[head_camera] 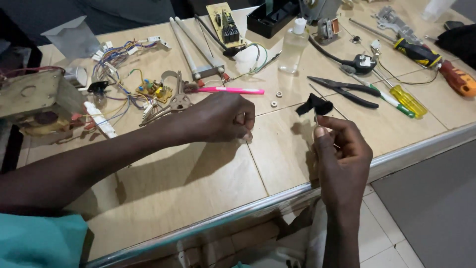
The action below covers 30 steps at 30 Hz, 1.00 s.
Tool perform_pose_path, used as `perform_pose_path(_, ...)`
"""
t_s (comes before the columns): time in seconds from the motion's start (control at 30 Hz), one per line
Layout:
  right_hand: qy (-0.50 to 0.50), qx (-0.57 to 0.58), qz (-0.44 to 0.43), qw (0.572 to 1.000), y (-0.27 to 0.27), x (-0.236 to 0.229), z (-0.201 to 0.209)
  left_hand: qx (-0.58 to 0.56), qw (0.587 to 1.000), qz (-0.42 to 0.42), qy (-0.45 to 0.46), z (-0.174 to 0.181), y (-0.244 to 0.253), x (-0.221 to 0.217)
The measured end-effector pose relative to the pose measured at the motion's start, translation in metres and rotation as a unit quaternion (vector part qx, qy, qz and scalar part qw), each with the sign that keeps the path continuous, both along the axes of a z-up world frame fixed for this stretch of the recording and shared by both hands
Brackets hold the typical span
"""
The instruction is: The person is using a thin metal probe to align and assemble small plastic components, likely part of an appliance repair, on a cluttered workbench.
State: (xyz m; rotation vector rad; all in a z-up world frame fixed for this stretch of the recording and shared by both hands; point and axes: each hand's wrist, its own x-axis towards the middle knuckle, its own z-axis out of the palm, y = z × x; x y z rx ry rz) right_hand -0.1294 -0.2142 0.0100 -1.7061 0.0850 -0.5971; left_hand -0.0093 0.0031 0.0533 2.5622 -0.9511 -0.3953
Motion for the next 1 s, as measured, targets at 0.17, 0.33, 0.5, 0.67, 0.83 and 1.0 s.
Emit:
perform_pose_path(0.17, -0.004, -0.005, 0.025, 1.0, -0.005, 0.004, -0.004, -0.046, 0.997, -0.011, -0.066, -0.024, -0.011, 0.026)
perform_pose_path(0.33, -0.014, 0.002, 0.037, 0.999, -0.003, 0.004, -0.004, -0.126, 0.982, -0.021, -0.139, -0.032, -0.035, 0.036)
perform_pose_path(0.5, -0.023, 0.045, 0.043, 0.998, -0.004, 0.007, -0.005, -0.055, 0.986, -0.024, -0.158, -0.041, -0.055, 0.046)
perform_pose_path(0.67, -0.011, 0.041, 0.043, 0.998, -0.01, 0.007, -0.007, -0.114, 0.989, -0.008, -0.089, -0.028, -0.055, 0.042)
perform_pose_path(0.83, -0.022, 0.044, 0.066, 0.997, -0.006, 0.004, -0.007, -0.415, 0.879, -0.041, 0.231, -0.017, -0.028, 0.02)
perform_pose_path(1.0, -0.05, -0.007, 0.081, 0.995, -0.012, -0.001, -0.015, -0.524, 0.784, -0.063, 0.327, -0.02, -0.014, 0.004)
